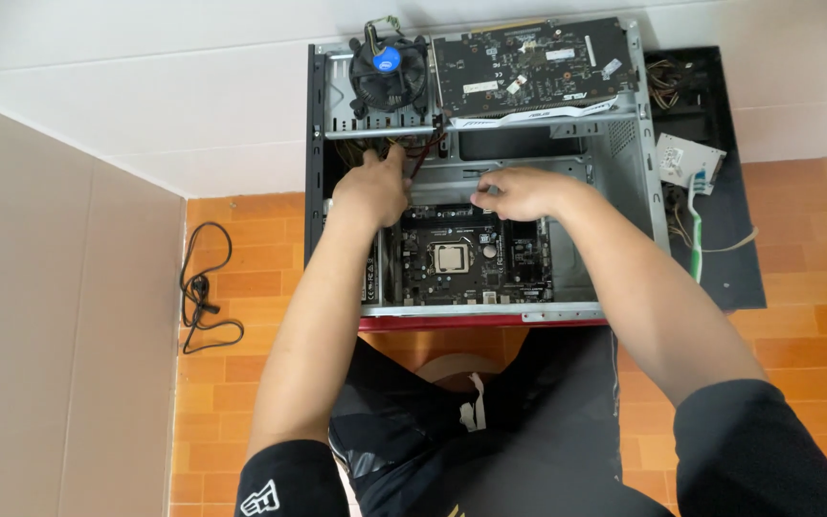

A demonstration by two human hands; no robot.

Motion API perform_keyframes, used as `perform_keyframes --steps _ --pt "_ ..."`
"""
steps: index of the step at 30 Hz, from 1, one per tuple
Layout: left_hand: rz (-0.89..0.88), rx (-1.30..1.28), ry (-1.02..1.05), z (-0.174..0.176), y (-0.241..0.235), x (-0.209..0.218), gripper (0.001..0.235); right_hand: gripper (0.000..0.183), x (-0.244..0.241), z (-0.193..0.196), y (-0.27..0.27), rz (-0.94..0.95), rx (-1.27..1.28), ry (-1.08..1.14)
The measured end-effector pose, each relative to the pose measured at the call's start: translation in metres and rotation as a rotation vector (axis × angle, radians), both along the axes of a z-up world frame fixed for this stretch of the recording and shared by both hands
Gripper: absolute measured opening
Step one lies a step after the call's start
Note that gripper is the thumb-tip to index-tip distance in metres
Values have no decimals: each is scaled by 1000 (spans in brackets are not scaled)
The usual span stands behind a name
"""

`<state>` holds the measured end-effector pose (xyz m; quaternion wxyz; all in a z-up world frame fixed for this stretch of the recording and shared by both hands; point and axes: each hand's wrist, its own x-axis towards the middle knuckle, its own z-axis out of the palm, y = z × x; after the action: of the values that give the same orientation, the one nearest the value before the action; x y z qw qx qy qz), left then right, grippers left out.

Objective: The person works inside an open computer case, using a screwdriver to remove screws from the motherboard and power supply. They disconnect cables, remove the motherboard, and then reinstall it, securing it with screws and reconnecting the power cables.

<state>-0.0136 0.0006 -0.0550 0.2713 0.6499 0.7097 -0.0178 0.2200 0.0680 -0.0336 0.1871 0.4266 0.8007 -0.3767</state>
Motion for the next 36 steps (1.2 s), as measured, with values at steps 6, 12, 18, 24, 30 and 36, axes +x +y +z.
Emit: perform_keyframes --steps 6,12,18,24,30,36 --pt "62 -158 228 35 -7 8 75 52 0 5 -3 6 -10 22" --pt "72 -77 3 32 -11 4 58 54 0 -4 2 5 -3 4" --pt "49 -150 152 25 -4 1 63 51 -2 -3 1 -11 -1 6" --pt "-12 -104 -3 21 -6 -4 50 52 0 -3 2 12 -1 5" --pt "-37 -147 -13 15 -2 -6 75 53 0 -7 4 12 5 8" --pt "-52 -99 -96 22 -8 -5 41 49 1 -9 3 -1 0 10"
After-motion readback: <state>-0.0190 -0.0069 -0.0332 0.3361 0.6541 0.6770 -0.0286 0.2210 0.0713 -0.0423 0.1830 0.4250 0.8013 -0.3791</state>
